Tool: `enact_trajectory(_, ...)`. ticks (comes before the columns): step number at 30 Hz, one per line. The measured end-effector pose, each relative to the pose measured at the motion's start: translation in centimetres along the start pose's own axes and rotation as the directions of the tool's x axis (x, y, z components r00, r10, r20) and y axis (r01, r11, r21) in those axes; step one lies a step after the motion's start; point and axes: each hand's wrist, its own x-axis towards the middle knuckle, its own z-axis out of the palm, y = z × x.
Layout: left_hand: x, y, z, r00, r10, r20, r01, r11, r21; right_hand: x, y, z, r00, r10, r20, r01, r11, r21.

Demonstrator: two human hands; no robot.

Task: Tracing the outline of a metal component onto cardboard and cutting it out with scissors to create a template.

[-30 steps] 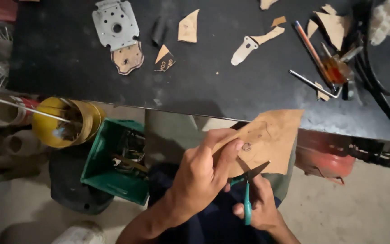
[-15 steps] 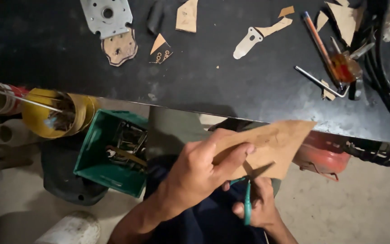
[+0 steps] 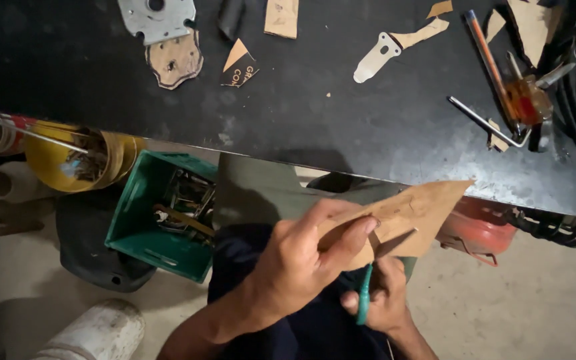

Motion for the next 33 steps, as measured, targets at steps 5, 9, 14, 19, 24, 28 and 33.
enact_trajectory(5, -0.7, -0.2, 1.1, 0.999, -0.007, -0.036, 0.006, 1.000, -0.014, 0.0, -0.3, 0.1, 0.999, -0.025, -0.037, 0.027, 0.998, 0.057)
enact_trajectory(9, -0.8, -0.2, 1.2, 0.999, -0.021, -0.033, 0.020, 1.000, -0.015, -0.2, 0.3, 0.1, 0.998, -0.019, -0.052, 0.021, 0.999, 0.046)
enact_trajectory(14, -0.2, 0.4, 0.9, 0.999, 0.020, 0.050, -0.017, 0.999, -0.044, -0.9, 1.0, 0.0, 0.995, -0.088, -0.052, 0.093, 0.988, 0.123)
enact_trajectory(19, 0.0, 0.4, 0.8, 0.996, 0.034, 0.078, -0.029, 0.998, -0.057, -2.0, 1.9, 0.0, 0.997, -0.051, -0.051, 0.057, 0.991, 0.123)
enact_trajectory(24, 0.0, 0.5, 0.6, 0.997, 0.015, 0.081, -0.011, 0.998, -0.056, -2.0, 2.2, 0.2, 0.997, -0.031, -0.070, 0.035, 0.997, 0.065)
enact_trajectory(28, -0.3, 0.3, 0.7, 0.996, 0.028, 0.088, -0.024, 0.999, -0.045, -1.5, 1.7, 0.2, 0.996, -0.038, -0.083, 0.041, 0.998, 0.037)
enact_trajectory(33, -0.5, 0.4, 0.9, 0.995, -0.004, 0.103, 0.013, 0.996, -0.089, -0.9, 1.1, 0.5, 0.998, -0.031, -0.062, 0.036, 0.995, 0.091)
